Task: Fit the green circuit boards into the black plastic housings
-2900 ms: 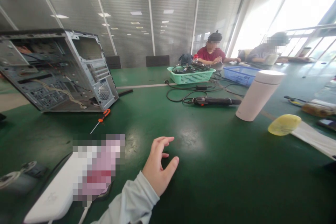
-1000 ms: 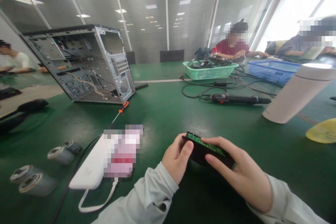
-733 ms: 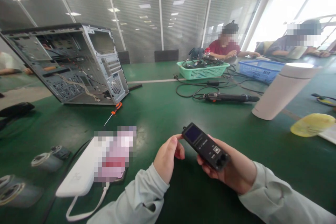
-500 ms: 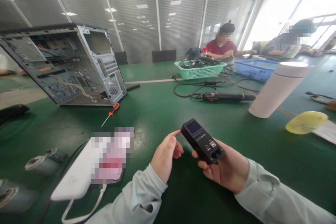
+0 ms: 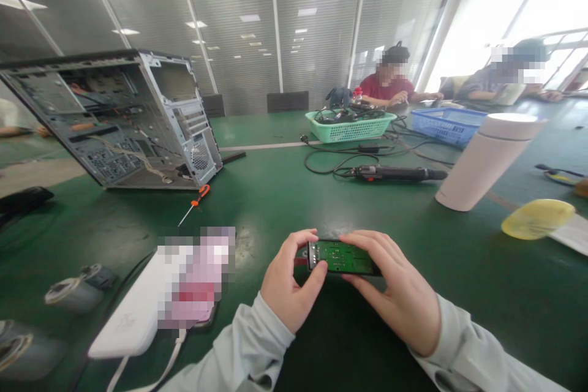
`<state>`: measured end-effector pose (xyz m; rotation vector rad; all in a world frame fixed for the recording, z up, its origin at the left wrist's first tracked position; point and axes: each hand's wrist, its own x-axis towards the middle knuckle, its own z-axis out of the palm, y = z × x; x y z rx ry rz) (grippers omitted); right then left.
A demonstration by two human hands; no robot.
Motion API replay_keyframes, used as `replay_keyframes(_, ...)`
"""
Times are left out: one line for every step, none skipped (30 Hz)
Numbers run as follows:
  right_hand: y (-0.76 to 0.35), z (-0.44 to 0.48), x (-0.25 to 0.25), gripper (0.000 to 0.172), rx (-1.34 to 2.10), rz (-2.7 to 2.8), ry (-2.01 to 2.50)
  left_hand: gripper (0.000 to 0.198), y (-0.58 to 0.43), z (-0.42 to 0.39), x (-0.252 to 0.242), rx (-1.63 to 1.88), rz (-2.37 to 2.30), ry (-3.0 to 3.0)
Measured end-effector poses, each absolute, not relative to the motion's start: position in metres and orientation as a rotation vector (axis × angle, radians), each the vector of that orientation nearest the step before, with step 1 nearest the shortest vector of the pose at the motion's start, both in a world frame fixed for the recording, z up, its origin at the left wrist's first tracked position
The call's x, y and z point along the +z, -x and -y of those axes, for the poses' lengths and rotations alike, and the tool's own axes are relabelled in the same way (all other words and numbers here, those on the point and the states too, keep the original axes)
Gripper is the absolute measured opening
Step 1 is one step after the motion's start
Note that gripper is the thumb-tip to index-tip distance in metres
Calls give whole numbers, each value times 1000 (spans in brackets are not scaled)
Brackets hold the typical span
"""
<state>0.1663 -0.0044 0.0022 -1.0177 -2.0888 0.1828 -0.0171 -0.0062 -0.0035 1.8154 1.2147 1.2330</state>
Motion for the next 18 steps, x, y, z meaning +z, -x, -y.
replay_keyframes(-166,4,2,35,179,2079,1022,27,17,6,-4,1234,-1213,-1804)
replay_keyframes(-167,4,2,34,181,2066,1029,27,17,6,-4,1235,-1213,-1790)
replay_keyframes(-167,4,2,34,187,2058,1036,27,17,5,-3,1237,-1214,-1780)
replay_keyframes(-168,4,2,34,193,2053,1047,27,17,5,-3,1239,-1216,-1777)
replay_keyframes(-168,4,2,35,195,2051,1056,26,18,4,-2,1242,-1221,-1782)
replay_keyframes(-169,4,2,34,196,2050,1063,25,18,4,-1,1242,-1225,-1792)
replay_keyframes(-170,4,3,34,196,2050,1070,24,18,4,-1,1241,-1230,-1802)
replay_keyframes(-170,4,3,34,200,2052,1071,23,19,3,-1,1238,-1234,-1810)
replay_keyframes(-171,4,3,33,207,2054,1072,23,19,3,0,1235,-1236,-1814)
replay_keyframes(-171,4,3,33,218,2055,1070,23,19,2,-1,1232,-1237,-1815)
replay_keyframes(-171,3,3,33,229,2057,1067,24,19,2,-1,1229,-1237,-1816)
replay_keyframes(-171,3,3,33,236,2057,1065,24,19,2,-1,1227,-1234,-1815)
replay_keyframes(-171,2,2,33,238,2059,1063,24,20,1,-2,1228,-1231,-1812)
replay_keyframes(-172,1,2,32,238,2061,1063,23,20,1,-2,1228,-1225,-1808)
replay_keyframes(-172,1,2,32,233,2062,1062,22,20,1,-2,1231,-1218,-1804)
replay_keyframes(-173,0,1,32,227,2065,1058,21,20,1,-3,1232,-1209,-1803)
replay_keyframes(-174,-1,1,33,223,2070,1054,21,20,1,-2,1234,-1199,-1807)
replay_keyframes(-175,-1,0,34,220,2073,1050,20,20,2,-2,1235,-1190,-1814)
